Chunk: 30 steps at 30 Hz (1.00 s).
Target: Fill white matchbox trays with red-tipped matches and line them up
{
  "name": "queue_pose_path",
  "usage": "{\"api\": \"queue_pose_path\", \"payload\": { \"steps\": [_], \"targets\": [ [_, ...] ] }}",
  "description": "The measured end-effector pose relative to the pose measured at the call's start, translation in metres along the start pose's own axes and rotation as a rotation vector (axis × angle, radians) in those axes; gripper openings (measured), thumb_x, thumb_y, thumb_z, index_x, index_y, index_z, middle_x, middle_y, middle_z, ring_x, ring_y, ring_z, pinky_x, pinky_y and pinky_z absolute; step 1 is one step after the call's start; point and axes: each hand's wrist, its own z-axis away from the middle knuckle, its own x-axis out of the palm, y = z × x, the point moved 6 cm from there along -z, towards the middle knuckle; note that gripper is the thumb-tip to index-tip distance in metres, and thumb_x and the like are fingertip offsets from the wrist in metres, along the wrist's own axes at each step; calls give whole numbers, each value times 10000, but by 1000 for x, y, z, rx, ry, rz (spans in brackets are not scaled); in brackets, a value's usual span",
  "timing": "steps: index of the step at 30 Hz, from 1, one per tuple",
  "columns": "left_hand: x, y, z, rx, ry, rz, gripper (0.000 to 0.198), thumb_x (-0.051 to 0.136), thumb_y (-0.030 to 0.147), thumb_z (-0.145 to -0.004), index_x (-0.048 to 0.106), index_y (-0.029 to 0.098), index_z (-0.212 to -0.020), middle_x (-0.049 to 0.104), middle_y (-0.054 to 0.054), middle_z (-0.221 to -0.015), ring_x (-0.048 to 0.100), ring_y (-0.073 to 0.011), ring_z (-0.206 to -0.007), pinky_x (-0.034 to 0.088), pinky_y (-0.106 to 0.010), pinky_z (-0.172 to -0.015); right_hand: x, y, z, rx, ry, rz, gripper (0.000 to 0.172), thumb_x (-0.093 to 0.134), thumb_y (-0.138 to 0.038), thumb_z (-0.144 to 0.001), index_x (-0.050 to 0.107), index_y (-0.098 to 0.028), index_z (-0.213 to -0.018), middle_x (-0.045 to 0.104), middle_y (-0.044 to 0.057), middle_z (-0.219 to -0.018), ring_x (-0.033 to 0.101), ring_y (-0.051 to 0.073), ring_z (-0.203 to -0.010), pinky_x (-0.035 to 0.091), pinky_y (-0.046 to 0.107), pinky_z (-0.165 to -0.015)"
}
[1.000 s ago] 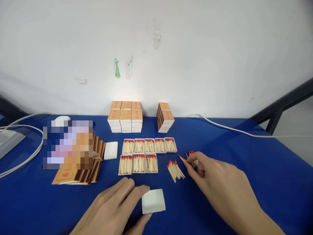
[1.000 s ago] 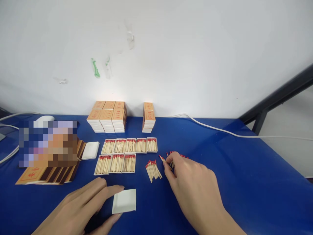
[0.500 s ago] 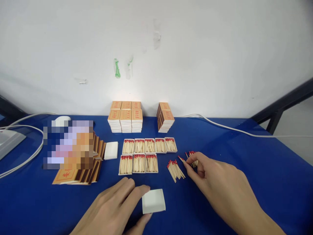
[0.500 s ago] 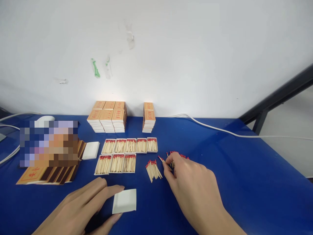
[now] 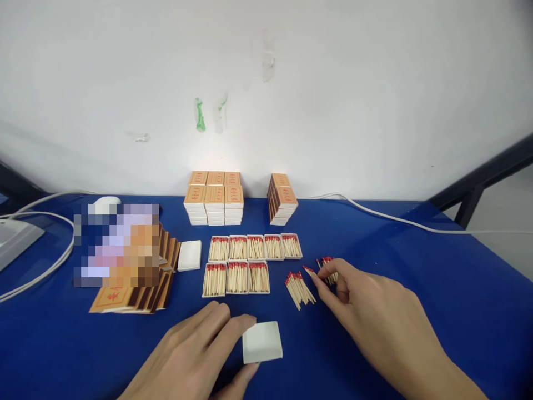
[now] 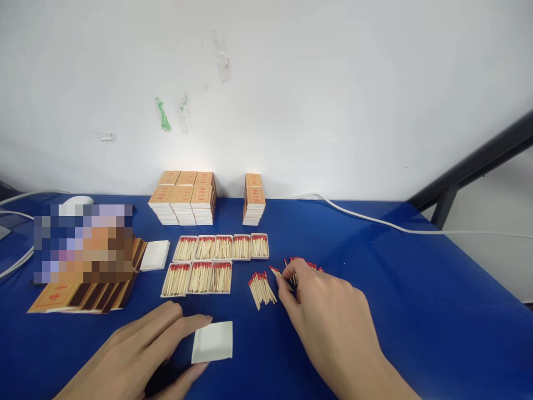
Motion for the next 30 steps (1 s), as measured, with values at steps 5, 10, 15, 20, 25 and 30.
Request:
{"api": "queue_pose_path", "payload": {
  "steps": [5,10,15,20,25,30],
  "targets": [
    [1,-1,0,-10,16,13,207,514,356,-1181,641,267,-1318,748,-16,-975,808,-210,-813,673,-304,-664,1,-7,-1,10,-102,-97,228,650,-433,-1043,714,-304,-865,615,-72,-542,632,188,-455,304,286,-464],
    [2,0,1,0,15,-4,217,481,370,-1199,617,269,-1336,761,-26,-1009,827,-226,-871,681,-318,-677,-2,-12,-1,-2,-90,-124,272,630,-458,-1060,717,-310,-849,638,-67,-560,659,193,-490,337,287,-477],
    [1,0,0,8,-2,-7,248,447,397,-1215,611,262,-1342,759,-28,-1010,822,-225,-864,681,-330,-681,-8,-3,0,1,83,25,257,563,-432,-1056,715,-302,-895,662,-51,-571,622,223,-430,278,292,-454],
    [3,1,-1,12,-11,-15,267,420,418,-1226,608,263,-1335,753,-19,-991,819,-218,-849,675,-326,-672,-6,3,0,32,103,132,235,564,-407,-1030,715,-296,-889,723,-27,-611,669,260,-465,232,290,-456],
    [0,2,0,19,4,-17,260,418,416,-1229,606,261,-1320,742,-13,-966,816,-214,-820,677,-326,-652,-3,0,-1,3,18,34,215,605,-372,-1008,698,-300,-828,658,-54,-573,645,217,-457,279,291,-466],
    [-1,1,3,17,5,-21,265,421,426,-1226,606,264,-1323,744,-19,-974,821,-221,-834,682,-331,-650,0,-3,-1,12,-72,-50,211,666,-397,-1008,698,-303,-822,603,-71,-537,610,187,-461,297,292,-479]
  ]
}}
